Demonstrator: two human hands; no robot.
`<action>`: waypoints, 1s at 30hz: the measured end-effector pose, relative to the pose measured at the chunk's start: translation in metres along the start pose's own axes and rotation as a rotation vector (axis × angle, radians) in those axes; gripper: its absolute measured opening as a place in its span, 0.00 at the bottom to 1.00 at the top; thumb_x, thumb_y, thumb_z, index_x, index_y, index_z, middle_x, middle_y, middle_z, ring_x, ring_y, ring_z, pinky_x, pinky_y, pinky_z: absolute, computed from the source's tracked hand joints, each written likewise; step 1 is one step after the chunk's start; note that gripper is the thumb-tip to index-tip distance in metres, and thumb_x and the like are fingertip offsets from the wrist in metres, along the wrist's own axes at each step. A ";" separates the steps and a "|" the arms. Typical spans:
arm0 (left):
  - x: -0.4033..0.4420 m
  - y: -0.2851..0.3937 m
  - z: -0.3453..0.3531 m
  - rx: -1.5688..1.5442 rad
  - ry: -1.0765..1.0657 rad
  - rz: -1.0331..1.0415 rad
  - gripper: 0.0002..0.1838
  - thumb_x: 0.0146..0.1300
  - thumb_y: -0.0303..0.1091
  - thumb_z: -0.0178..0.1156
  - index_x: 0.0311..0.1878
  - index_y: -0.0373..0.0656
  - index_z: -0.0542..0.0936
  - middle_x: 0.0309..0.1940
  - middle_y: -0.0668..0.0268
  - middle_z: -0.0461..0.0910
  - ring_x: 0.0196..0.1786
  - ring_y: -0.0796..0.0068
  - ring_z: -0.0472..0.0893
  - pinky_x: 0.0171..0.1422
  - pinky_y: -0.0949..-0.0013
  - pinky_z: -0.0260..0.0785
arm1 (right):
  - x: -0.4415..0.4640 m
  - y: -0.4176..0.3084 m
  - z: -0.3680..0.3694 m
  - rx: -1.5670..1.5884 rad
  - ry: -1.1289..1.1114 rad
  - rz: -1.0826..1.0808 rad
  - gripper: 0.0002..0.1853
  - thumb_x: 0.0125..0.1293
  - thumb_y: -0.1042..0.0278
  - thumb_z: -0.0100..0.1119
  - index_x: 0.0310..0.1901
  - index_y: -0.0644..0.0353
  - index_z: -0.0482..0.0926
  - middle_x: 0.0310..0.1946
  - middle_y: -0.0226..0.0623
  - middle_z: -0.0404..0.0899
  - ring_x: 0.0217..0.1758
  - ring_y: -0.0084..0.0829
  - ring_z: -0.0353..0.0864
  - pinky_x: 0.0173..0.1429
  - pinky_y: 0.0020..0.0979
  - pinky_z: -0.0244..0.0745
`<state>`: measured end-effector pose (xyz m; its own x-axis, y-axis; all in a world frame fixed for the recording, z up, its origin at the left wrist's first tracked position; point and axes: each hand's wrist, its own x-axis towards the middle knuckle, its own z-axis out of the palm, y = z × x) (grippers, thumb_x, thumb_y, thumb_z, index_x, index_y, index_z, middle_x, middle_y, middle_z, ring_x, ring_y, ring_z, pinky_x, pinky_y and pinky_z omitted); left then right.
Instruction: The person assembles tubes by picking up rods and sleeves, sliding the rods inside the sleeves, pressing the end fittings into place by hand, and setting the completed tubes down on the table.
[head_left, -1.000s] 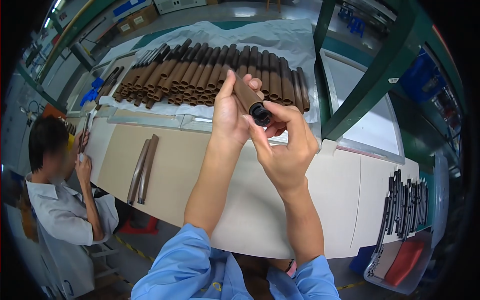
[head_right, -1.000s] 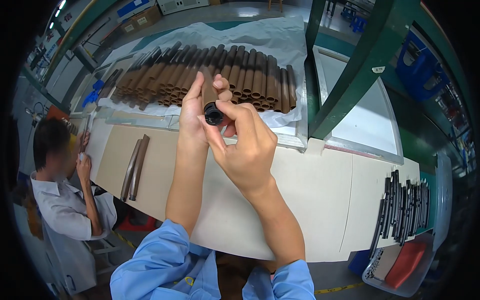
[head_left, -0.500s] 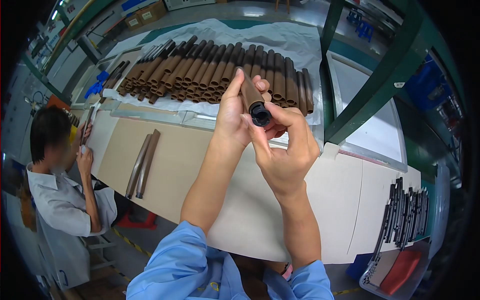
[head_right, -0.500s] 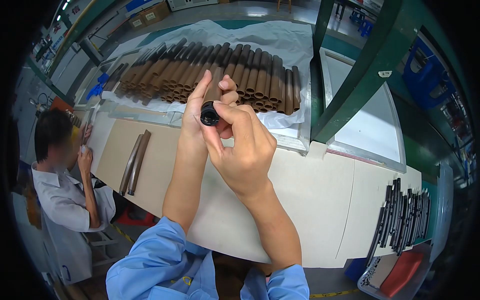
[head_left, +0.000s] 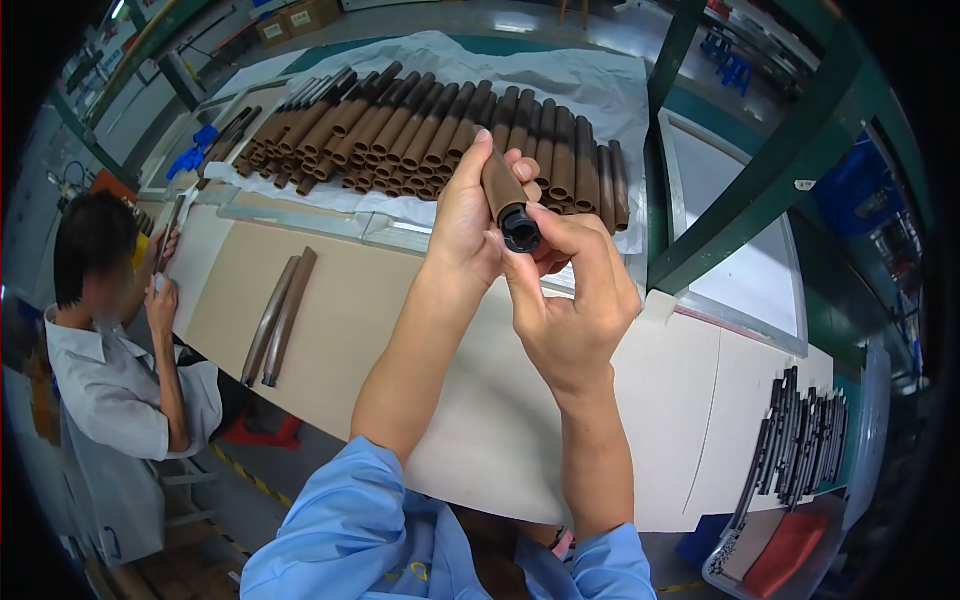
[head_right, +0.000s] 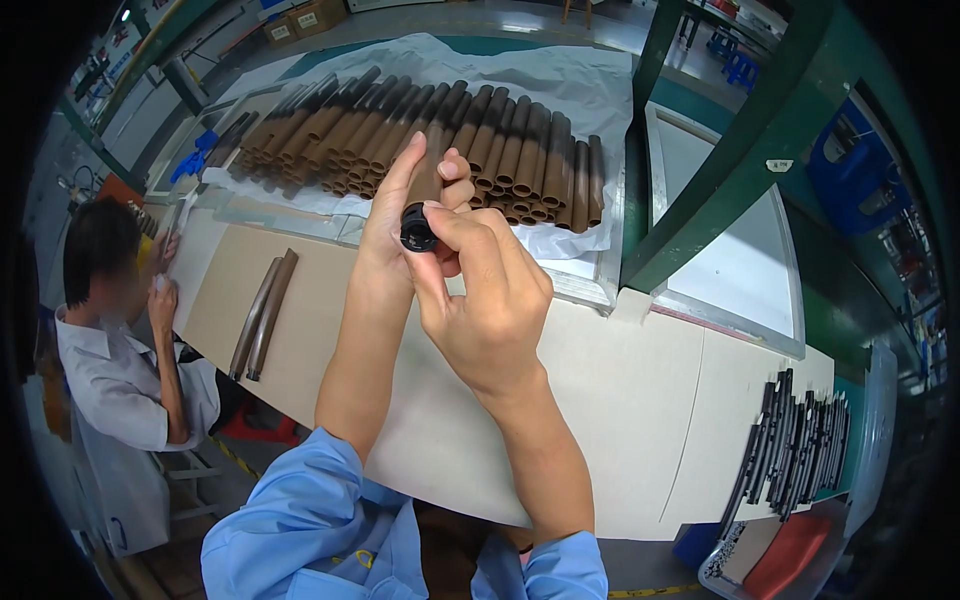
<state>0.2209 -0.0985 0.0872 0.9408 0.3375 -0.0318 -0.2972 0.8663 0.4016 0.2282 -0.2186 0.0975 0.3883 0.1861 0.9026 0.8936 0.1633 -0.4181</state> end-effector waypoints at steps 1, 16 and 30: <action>0.000 0.000 0.000 0.000 0.009 0.003 0.19 0.66 0.49 0.54 0.42 0.42 0.63 0.28 0.64 0.70 0.20 0.79 0.66 0.22 0.76 0.61 | 0.000 0.000 0.000 0.003 0.000 -0.001 0.15 0.46 0.83 0.68 0.37 0.66 0.75 0.23 0.36 0.75 0.21 0.25 0.76 0.24 0.22 0.71; -0.002 -0.004 0.010 0.050 0.138 0.039 0.17 0.66 0.50 0.54 0.40 0.45 0.67 0.26 0.72 0.68 0.18 0.83 0.61 0.16 0.78 0.53 | 0.000 0.002 -0.003 0.017 -0.038 0.010 0.15 0.47 0.84 0.67 0.37 0.68 0.74 0.25 0.39 0.77 0.22 0.27 0.79 0.25 0.22 0.74; -0.004 -0.004 0.014 0.059 0.170 0.071 0.18 0.66 0.49 0.54 0.40 0.43 0.66 0.27 0.69 0.68 0.18 0.83 0.63 0.14 0.79 0.56 | -0.002 0.004 -0.001 0.039 -0.023 0.048 0.15 0.46 0.84 0.69 0.36 0.69 0.74 0.25 0.39 0.76 0.23 0.26 0.79 0.24 0.21 0.75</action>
<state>0.2212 -0.1086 0.0982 0.8752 0.4589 -0.1531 -0.3474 0.8165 0.4611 0.2309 -0.2191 0.0944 0.4246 0.2168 0.8790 0.8645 0.1912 -0.4648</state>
